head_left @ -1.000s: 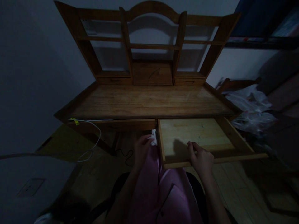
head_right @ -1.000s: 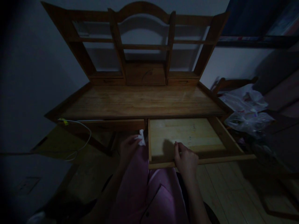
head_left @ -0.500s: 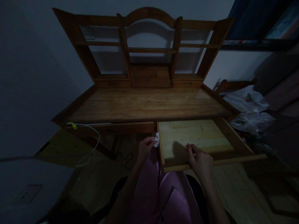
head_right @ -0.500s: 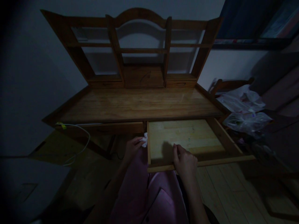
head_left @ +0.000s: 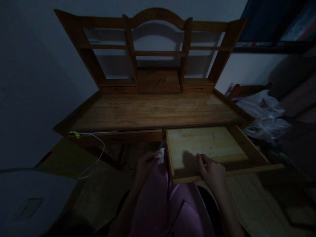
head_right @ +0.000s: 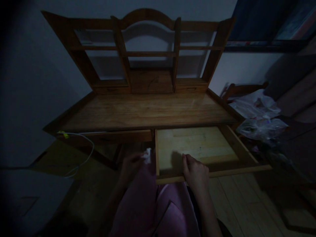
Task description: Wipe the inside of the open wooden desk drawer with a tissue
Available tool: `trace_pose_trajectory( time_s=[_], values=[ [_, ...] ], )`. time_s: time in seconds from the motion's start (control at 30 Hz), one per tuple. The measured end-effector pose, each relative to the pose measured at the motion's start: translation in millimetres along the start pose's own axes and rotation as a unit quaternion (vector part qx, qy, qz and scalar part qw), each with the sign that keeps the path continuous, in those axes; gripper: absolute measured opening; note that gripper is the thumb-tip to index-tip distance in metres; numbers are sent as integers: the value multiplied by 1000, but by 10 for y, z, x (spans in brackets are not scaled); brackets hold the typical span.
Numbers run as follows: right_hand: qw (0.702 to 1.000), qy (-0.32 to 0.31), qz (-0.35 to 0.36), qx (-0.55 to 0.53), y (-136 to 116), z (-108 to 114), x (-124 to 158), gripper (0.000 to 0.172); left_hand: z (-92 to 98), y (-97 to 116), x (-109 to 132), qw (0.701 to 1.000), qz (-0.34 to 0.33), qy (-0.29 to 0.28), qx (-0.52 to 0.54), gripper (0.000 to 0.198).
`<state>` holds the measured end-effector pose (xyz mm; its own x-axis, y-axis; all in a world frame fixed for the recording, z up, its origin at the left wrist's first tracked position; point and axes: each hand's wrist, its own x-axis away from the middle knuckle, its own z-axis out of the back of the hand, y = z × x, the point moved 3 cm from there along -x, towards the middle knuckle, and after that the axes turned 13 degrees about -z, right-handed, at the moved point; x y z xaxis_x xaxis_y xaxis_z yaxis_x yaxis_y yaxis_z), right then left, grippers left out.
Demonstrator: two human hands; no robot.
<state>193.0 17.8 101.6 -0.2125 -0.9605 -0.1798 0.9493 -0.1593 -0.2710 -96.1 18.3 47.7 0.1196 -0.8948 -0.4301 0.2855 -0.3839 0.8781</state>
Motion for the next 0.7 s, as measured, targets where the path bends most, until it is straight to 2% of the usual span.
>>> trace_pose_trajectory(
  time_s=[0.07, 0.1, 0.17, 0.27, 0.37, 0.53, 0.7],
  values=[
    [1000, 3, 2, 1, 5, -8, -2, 36, 27, 143, -343, 997, -56, 17, -53, 16],
    [1000, 5, 1, 2, 7, -10, -3, 36, -7, 219, -499, 993, -93, 4, -78, 18],
    [1000, 9, -2, -1, 11, -10, -3, 36, -158, 323, -733, 976, -155, -66, -136, 25],
    [1000, 13, -4, -11, 13, -5, 3, 36, -428, 317, -879, 939, -208, -173, -211, 35],
    [1000, 20, 3, -12, 8, 6, 14, 37, -550, 223, -883, 928, -223, -202, -218, 36],
    [999, 27, 19, -24, -12, 33, 28, 37, -501, 195, -762, 948, -178, -214, -152, 37],
    [999, 26, 9, -25, -12, 41, 27, 37, -470, 286, -483, 957, -148, -211, -135, 33]
  ],
)
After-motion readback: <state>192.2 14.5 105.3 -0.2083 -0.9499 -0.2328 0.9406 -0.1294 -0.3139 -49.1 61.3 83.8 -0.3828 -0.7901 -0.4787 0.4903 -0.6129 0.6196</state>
